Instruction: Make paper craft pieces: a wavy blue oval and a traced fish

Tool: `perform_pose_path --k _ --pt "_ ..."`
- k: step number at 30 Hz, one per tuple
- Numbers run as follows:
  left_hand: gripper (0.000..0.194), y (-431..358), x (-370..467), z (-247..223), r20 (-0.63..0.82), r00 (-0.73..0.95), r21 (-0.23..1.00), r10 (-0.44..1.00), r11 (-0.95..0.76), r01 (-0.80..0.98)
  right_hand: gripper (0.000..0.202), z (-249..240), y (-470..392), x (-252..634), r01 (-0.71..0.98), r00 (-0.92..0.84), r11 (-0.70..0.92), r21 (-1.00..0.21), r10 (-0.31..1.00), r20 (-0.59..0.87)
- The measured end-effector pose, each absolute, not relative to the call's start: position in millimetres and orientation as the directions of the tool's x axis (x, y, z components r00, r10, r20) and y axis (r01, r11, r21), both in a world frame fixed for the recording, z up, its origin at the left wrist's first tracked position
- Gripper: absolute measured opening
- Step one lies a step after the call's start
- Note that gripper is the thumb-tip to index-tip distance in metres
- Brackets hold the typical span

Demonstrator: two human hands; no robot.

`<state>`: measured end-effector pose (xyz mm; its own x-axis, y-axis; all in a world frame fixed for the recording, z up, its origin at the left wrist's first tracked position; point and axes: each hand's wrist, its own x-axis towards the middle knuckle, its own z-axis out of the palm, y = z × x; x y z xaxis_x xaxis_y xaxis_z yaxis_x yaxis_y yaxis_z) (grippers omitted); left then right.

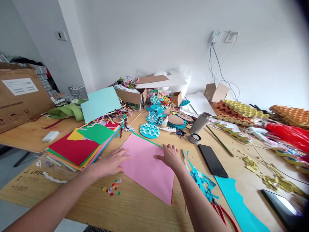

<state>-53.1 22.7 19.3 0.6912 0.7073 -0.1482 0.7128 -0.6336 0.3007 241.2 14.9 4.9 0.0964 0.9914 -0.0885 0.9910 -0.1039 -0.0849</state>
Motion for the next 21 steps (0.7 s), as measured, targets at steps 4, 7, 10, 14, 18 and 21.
perform_pose_path --k 4,7,10,14,18,21 --pt "0.054 22 -50 23 -0.184 0.679 0.291 0.710 -0.621 0.728 0.059 7 15 242 0.989 0.101 -0.113 -0.091 0.987 -0.129" --pt "0.051 21 -48 25 -0.211 0.676 0.261 0.706 -0.625 0.735 0.064 8 19 245 0.986 0.108 -0.126 -0.110 0.982 -0.158" --pt "0.051 21 -49 23 -0.219 0.686 0.234 0.694 -0.646 0.727 0.068 12 24 255 0.981 0.110 -0.137 -0.138 0.976 -0.187" --pt "0.050 22 -49 19 -0.201 0.698 0.192 0.688 -0.671 0.716 0.063 21 27 277 0.971 0.126 -0.163 -0.175 0.971 -0.203" --pt "0.050 20 -41 21 -0.156 0.761 0.202 0.630 -0.734 0.649 0.057 21 31 289 0.964 0.155 -0.202 -0.172 0.954 -0.256" --pt "0.053 16 -33 23 -0.162 0.811 0.233 0.563 -0.776 0.586 0.060 16 38 288 0.966 0.161 -0.213 -0.148 0.939 -0.304"
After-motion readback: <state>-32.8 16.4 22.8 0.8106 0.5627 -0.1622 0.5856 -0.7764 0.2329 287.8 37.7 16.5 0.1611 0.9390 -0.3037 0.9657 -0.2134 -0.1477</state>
